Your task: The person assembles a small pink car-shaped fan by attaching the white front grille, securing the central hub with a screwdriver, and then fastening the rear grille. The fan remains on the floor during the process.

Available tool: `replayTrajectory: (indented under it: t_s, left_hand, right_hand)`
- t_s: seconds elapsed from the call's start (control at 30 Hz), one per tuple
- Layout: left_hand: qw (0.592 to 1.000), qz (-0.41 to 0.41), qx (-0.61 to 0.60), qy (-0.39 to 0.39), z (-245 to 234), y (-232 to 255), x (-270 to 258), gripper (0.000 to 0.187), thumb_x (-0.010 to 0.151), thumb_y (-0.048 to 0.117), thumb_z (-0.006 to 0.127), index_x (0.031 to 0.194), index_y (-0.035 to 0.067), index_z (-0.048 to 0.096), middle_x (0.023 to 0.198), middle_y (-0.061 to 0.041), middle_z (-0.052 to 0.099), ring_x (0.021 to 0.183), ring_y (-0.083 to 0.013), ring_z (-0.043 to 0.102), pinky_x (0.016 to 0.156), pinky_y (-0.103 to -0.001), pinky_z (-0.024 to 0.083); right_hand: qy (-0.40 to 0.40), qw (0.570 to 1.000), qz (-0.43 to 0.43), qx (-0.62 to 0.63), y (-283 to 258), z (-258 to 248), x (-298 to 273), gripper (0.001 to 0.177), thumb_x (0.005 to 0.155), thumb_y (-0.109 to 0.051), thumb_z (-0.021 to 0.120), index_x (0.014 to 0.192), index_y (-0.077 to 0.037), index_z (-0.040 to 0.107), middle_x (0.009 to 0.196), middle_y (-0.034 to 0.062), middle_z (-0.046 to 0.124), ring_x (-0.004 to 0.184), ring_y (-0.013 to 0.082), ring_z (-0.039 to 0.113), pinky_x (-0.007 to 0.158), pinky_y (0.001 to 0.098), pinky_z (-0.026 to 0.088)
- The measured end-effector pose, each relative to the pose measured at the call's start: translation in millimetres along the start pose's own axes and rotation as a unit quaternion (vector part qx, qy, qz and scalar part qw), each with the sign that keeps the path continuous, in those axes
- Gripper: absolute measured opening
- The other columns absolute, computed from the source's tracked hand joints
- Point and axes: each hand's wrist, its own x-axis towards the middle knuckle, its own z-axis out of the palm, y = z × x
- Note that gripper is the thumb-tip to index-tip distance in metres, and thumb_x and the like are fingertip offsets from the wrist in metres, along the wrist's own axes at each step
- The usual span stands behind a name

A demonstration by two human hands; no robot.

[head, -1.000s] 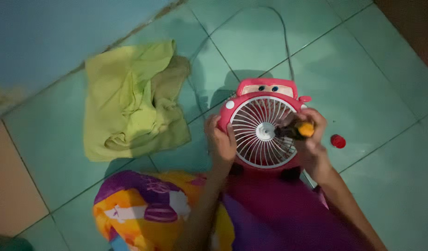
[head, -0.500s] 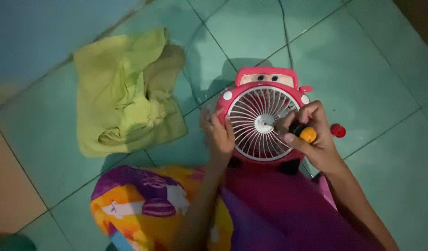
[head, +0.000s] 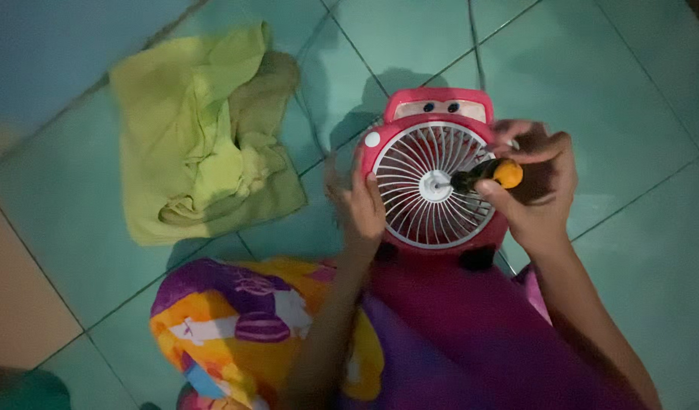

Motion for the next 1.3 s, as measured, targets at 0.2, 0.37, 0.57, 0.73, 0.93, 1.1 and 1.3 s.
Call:
replayTrajectory:
  t_s: [0.2, 0.37, 0.57, 0.73, 0.93, 1.1, 1.3]
  left_hand:
    - [0.923, 0.335, 0.000, 0.191, -4, 2, -3, 0.041, 0.118, 0.026, 0.035, 0.149, 0.002, 0.045, 0.151, -0.025, 0.052, 0.141, -0.0412, 0.053, 0.119, -0.049, 0.043]
    - [0.926, 0.330, -0.003, 0.185, -2, 0, -2, 0.045, 0.114, 0.023, 0.036, 0.148, -0.005, 0.047, 0.149, -0.026, 0.049, 0.138, -0.0430, 0.052, 0.114, -0.049, 0.042]
    - [0.917, 0.351, -0.013, 0.187, -2, -4, 3, 0.042, 0.116, 0.023, 0.036, 0.149, -0.002, 0.046, 0.149, -0.024, 0.051, 0.138, -0.0415, 0.053, 0.118, -0.049, 0.042]
    - [0.927, 0.327, -0.043, 0.178, 4, -9, 7, 0.045, 0.114, 0.023, 0.038, 0.152, -0.002, 0.045, 0.149, -0.028, 0.050, 0.140, -0.0448, 0.050, 0.118, -0.052, 0.041]
    - [0.897, 0.338, 0.035, 0.283, 10, -13, 9, 0.051, 0.109, 0.023, 0.049, 0.150, -0.006, 0.039, 0.154, -0.034, 0.038, 0.142, -0.0532, 0.040, 0.119, -0.058, 0.033]
    - [0.936, 0.305, -0.020, 0.175, 7, -17, 7, 0.041, 0.113, 0.021, 0.044, 0.148, 0.000, 0.048, 0.152, -0.024, 0.047, 0.142, -0.0419, 0.048, 0.122, -0.052, 0.040]
    - [0.915, 0.306, 0.003, 0.263, 15, -16, 13, 0.051, 0.109, 0.023, 0.049, 0.148, -0.008, 0.038, 0.151, -0.036, 0.035, 0.144, -0.0512, 0.033, 0.120, -0.059, 0.030]
  right_hand:
    - [-0.095, 0.987, 0.123, 0.038, -6, -2, 13, 0.038, 0.102, -0.016, 0.069, 0.122, -0.014, 0.036, 0.116, 0.0092, 0.057, 0.105, 0.0182, 0.060, 0.096, 0.0379, 0.053]
    - [-0.095, 0.975, 0.160, 0.125, -12, 2, 16, 0.046, 0.103, -0.044, 0.056, 0.131, -0.010, 0.043, 0.121, 0.0072, 0.053, 0.116, 0.0165, 0.056, 0.106, 0.0348, 0.047]
    - [-0.060, 0.995, 0.030, -0.073, -16, 6, 10, 0.028, 0.102, -0.016, 0.070, 0.122, -0.006, 0.054, 0.126, 0.0135, 0.056, 0.117, 0.0194, 0.056, 0.105, 0.0359, 0.046]
    - [-0.041, 0.999, -0.005, -0.014, -9, 3, 13, 0.033, 0.099, -0.009, 0.073, 0.110, -0.012, 0.043, 0.113, 0.0097, 0.057, 0.118, 0.0219, 0.062, 0.106, 0.0413, 0.051]
    - [-0.058, 0.991, 0.094, 0.074, -1, 3, 5, 0.024, 0.111, -0.028, 0.056, 0.120, -0.011, 0.042, 0.096, 0.0069, 0.056, 0.086, 0.0168, 0.059, 0.087, 0.0376, 0.054]
    - [-0.070, 0.988, 0.103, 0.096, -4, 4, 2, 0.040, 0.111, -0.041, 0.051, 0.132, -0.008, 0.046, 0.124, 0.0086, 0.053, 0.121, 0.0205, 0.054, 0.113, 0.0400, 0.043]
    - [-0.067, 0.987, 0.073, -0.124, -20, 1, 13, 0.034, 0.103, -0.024, 0.054, 0.130, -0.004, 0.054, 0.134, 0.0156, 0.054, 0.131, 0.0240, 0.051, 0.116, 0.0420, 0.041]
